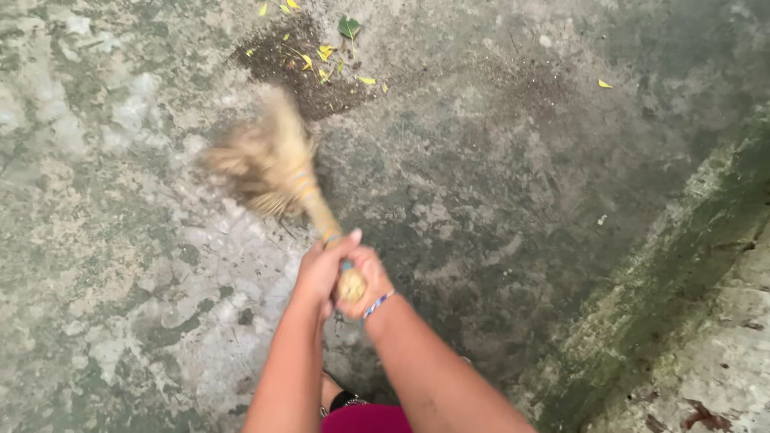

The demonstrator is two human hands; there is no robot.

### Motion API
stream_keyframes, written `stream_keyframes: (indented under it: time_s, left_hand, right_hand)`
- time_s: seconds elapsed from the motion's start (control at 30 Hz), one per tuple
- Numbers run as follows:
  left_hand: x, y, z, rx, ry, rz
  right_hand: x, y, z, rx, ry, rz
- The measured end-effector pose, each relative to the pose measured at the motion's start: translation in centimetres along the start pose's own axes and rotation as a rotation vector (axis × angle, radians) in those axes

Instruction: The person sweeps a concrete floor by hand using a bundle broom, gathering leaves and debris into a pile.

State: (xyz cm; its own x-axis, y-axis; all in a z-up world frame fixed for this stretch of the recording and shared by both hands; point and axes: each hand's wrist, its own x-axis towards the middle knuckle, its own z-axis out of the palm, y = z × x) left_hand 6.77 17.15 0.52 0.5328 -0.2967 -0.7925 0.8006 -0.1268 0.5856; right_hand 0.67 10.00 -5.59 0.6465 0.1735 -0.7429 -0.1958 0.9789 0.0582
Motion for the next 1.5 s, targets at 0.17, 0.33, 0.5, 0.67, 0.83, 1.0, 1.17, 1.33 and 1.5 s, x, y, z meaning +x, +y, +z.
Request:
stream_keyframes:
  time_s: [0.17, 0.33, 0.5, 0.67, 0.83, 1.0, 1.17, 1.33, 1.5]
  left_hand:
    - [4.1, 5.0, -0.3, -0.169, -0.273, 0.077]
    - [3.4, 8.2, -5.9, -0.149, -0.243, 0.124]
    - [0.7, 9.2, -10.2, -0.079, -0.087, 0.176]
    - [0.4, 9.7, -12.7, -0.194, 0.244, 0.294]
    - [4.4, 9.6, -13.4, -0.248, 0.323, 0.128]
    - [10.0, 9.0, -13.6, -0.076, -0.032, -0.120]
    - [10.7, 11.3, -13.9, -0.059, -0.251, -0.050]
    - [5.7, 11.7, -15.4, -0.007, -0.095, 0.067]
    - [5.3, 12.0, -14.3, 0.059, 0.171, 0.001]
  right_hand:
    - [5.1, -2.8, 4.1, 0.019, -0.212, -0.240]
    - [7.9, 1.7, 7.6, -0.037, -0.051, -0.326]
    - [7.5, 6.1, 9.9, -0.126, -0.196, -0.140]
    - [8.9, 9.0, 12.3, -0.113, -0.326, 0.061]
    - [11.9, 8.3, 12.3, -0.094, -0.212, 0.094]
    - [14.8, 6.5, 9.5, 0.019, 0.002, -0.135]
    - [15.9, 7.4, 11.2, 0.069, -0.011, -0.362]
    - [13.7, 8.1, 10.1, -0.167, -0.124, -0.013]
    - [17.9, 9.1, 7.4, -0.140, -0.281, 0.174]
